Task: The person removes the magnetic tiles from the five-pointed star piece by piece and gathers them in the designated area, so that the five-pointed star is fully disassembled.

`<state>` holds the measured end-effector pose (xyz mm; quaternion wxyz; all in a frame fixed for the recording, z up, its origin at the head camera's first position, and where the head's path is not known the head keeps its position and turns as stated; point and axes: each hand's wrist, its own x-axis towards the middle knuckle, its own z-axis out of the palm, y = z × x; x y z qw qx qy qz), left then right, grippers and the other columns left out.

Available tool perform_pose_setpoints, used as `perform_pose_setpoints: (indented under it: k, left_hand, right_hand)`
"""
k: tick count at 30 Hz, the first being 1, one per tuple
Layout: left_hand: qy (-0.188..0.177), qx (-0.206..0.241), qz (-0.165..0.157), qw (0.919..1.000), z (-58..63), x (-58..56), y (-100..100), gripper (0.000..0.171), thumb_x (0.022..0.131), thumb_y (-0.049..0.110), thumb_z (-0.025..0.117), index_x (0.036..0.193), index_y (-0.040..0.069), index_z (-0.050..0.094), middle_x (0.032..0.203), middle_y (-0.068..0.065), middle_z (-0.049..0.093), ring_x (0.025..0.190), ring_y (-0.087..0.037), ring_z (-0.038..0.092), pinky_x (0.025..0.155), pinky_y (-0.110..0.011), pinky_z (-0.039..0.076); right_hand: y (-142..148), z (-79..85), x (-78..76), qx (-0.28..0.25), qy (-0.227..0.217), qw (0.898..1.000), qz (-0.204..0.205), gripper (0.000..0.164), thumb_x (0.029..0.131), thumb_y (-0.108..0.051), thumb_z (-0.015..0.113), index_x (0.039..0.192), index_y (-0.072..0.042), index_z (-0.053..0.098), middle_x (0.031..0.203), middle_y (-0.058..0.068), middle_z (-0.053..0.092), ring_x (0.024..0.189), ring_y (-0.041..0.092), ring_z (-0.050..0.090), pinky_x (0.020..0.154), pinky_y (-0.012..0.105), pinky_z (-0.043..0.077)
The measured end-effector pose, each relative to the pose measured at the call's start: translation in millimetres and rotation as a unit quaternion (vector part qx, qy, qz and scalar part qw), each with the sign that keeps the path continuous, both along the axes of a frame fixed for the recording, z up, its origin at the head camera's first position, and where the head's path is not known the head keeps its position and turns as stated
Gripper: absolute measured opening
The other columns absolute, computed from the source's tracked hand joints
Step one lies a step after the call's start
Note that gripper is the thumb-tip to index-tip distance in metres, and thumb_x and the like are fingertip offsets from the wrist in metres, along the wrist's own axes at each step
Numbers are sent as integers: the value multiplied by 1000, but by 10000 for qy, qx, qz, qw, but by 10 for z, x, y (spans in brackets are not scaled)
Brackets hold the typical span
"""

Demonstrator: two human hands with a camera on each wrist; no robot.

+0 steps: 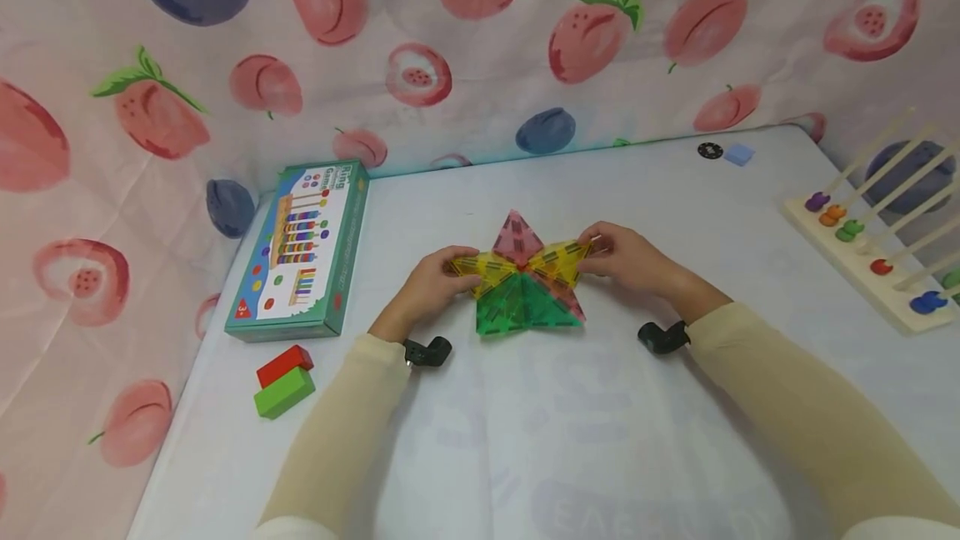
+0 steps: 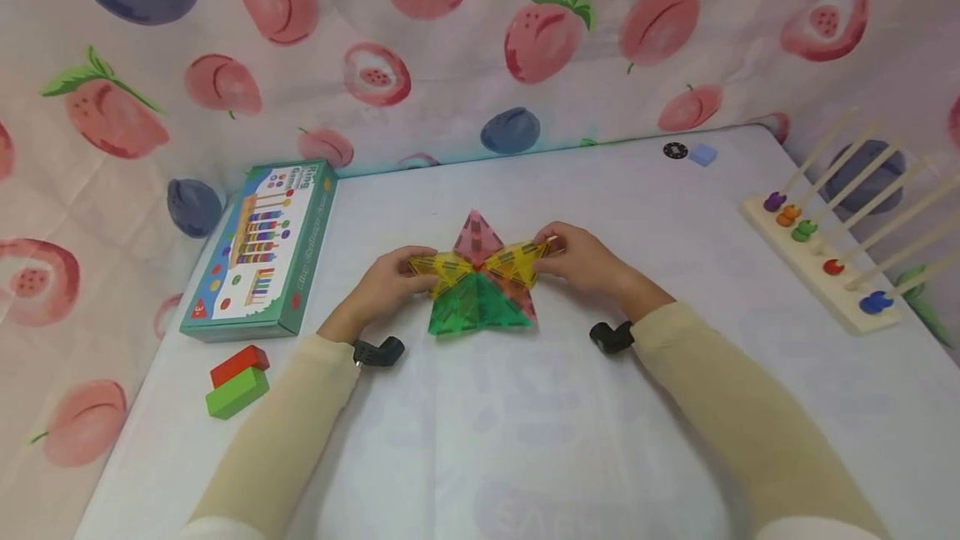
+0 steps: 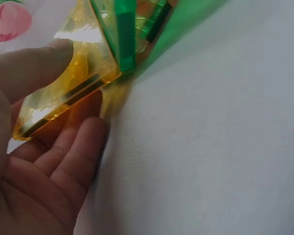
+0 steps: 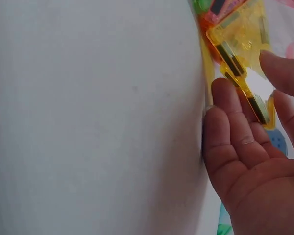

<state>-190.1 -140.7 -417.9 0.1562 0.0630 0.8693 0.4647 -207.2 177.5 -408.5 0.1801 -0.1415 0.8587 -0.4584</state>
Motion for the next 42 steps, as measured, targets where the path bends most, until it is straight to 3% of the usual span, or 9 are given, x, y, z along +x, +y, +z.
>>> perform_pose_setpoints:
  k: [6, 16, 19, 23, 26, 30, 34, 39, 42]
  left_hand:
    - [-62, -11, 81, 9999, -67, -37, 17, 40, 79, 38, 66, 116, 29, 54, 109, 5, 53, 93, -15, 50, 79, -31, 43]
    - [-37, 124, 7, 9999, -103, -57, 36, 38, 79, 36, 66, 115, 29, 55, 107, 5, 54, 91, -16, 50, 78, -31, 43]
    - [-66, 140, -15, 9999, -110, -58, 50, 39, 79, 37, 66, 115, 29, 55, 108, 5, 53, 92, -15, 50, 79, -31, 42]
    - [-63, 137, -5, 9999, -110, -52, 47, 40, 78, 39, 67, 115, 29, 55, 108, 4, 54, 91, -16, 51, 79, -31, 42]
    - [-114, 154, 72, 9998, -99, -45, 30, 41, 78, 40, 67, 116, 29, 55, 107, 3, 54, 91, -16, 51, 79, -32, 42]
    - [-199, 136, 97, 9997, -74, -31, 20, 44, 78, 42, 66, 117, 29, 54, 109, 3, 53, 93, -17, 51, 80, -32, 42]
    - [-160, 53, 91, 9998, -57, -14, 5, 46, 77, 44, 66, 119, 29, 53, 110, 3, 52, 94, -17, 50, 81, -33, 42]
    - [-65, 52, 81, 9999, -65, -4, 11, 46, 78, 44, 65, 119, 28, 53, 112, 3, 51, 94, -16, 50, 81, -33, 42]
    - [-43, 72, 43, 10000, -70, -5, 40, 44, 78, 43, 65, 119, 28, 53, 112, 3, 51, 94, -16, 50, 80, -32, 42]
  right_hand:
    - [-62, -5, -30, 375, 126, 9992, -43, 33, 82, -25, 65, 106, -11, 47, 90, 13, 49, 79, 25, 46, 64, 32, 39]
    - [97, -31, -92, 758, 270, 9967, 130, 28, 83, -23, 64, 104, -13, 48, 95, 10, 50, 84, 25, 45, 72, 36, 37]
    - [254, 9, -95, 852, 81, 9963, -50, 33, 83, -25, 64, 109, -13, 47, 96, 12, 50, 84, 25, 46, 70, 35, 39]
    - [513, 100, -89, 650, -167, 9960, -584, 46, 83, -30, 64, 118, -12, 41, 103, 14, 52, 87, 26, 51, 68, 33, 43]
    - [703, 181, -85, 571, -60, 9931, -1025, 53, 82, -36, 63, 121, -13, 36, 107, 14, 54, 90, 25, 54, 68, 32, 45]
    - [989, 225, -98, 1074, 352, 9838, -1391, 47, 85, -45, 54, 117, -12, 43, 109, 13, 54, 94, 26, 51, 69, 33, 44]
    - [1251, 221, -117, 1357, 442, 9797, -1406, 47, 88, -44, 50, 118, -7, 48, 115, 15, 48, 100, 28, 44, 72, 27, 45]
    - [1497, 194, -122, 864, 68, 9861, -1420, 58, 84, -36, 60, 127, -4, 38, 123, 16, 37, 102, 29, 42, 68, 16, 45]
    - [1630, 177, -117, 964, -189, 9852, -1404, 60, 85, -35, 60, 131, -6, 36, 130, 18, 32, 107, 31, 40, 77, 26, 46]
